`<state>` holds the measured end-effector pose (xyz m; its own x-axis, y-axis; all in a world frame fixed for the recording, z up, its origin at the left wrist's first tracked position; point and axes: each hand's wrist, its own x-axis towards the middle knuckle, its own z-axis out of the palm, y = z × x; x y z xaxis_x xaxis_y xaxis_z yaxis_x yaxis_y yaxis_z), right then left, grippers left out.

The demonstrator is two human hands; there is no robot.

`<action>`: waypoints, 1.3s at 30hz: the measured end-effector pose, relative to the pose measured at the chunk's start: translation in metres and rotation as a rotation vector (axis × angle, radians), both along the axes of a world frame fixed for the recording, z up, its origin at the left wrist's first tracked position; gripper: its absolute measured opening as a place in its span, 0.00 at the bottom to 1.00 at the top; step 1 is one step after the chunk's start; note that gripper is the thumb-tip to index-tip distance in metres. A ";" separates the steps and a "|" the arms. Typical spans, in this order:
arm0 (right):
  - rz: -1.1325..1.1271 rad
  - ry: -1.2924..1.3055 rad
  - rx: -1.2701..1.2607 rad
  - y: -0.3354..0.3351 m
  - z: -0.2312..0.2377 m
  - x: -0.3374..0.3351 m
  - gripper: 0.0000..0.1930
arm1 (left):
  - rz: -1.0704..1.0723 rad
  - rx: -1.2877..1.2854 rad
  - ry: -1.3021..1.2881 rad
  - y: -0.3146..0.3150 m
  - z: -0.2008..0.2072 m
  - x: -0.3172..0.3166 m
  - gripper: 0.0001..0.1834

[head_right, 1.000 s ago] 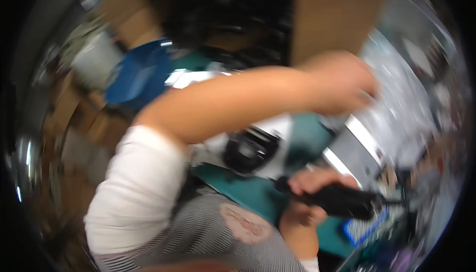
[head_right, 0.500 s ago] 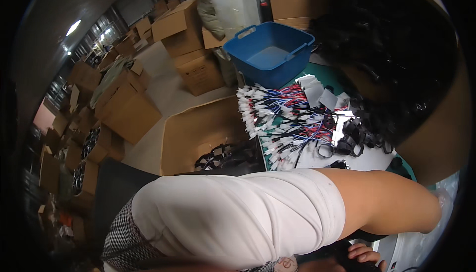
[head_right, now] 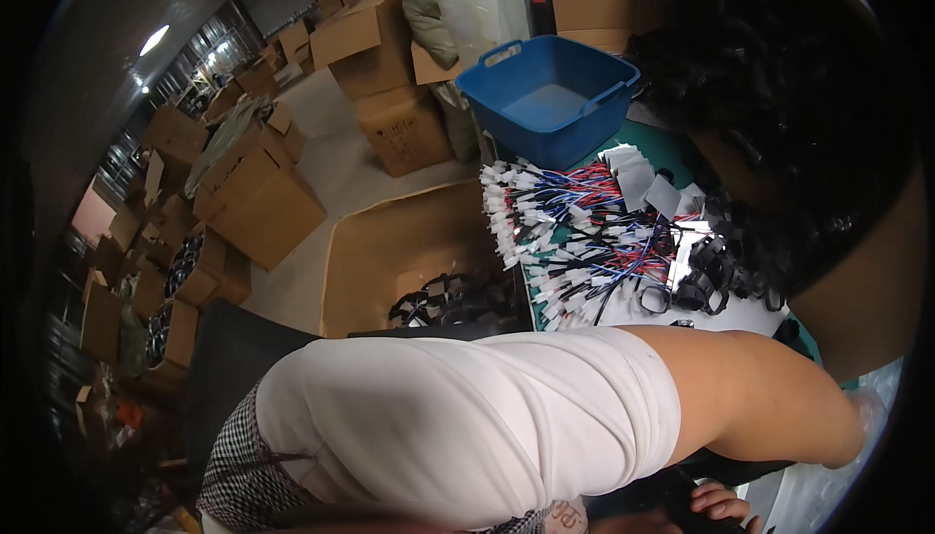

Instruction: The person assembles electronic components by placing a circular component into an electronic housing and securing it with screws. The screws are fastened using an electric screwdriver.

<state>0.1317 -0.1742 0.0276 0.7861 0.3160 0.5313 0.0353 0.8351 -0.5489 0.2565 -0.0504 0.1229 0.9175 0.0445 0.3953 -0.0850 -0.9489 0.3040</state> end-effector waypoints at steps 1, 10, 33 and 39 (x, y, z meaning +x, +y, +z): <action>-0.016 -0.014 -0.021 0.000 0.001 0.000 0.23 | -0.011 -0.027 -0.007 -0.001 -0.001 0.003 0.10; -0.125 0.022 -0.063 -0.005 0.002 0.000 0.26 | -0.088 -0.338 -0.131 -0.011 -0.015 0.033 0.11; 0.057 -0.139 -0.158 -0.013 -0.013 0.014 0.24 | 0.169 -1.339 -0.080 0.068 -0.090 -0.263 0.09; 0.140 -0.007 0.005 0.000 -0.020 0.011 0.34 | 0.326 -1.104 -0.057 0.073 -0.117 -0.281 0.12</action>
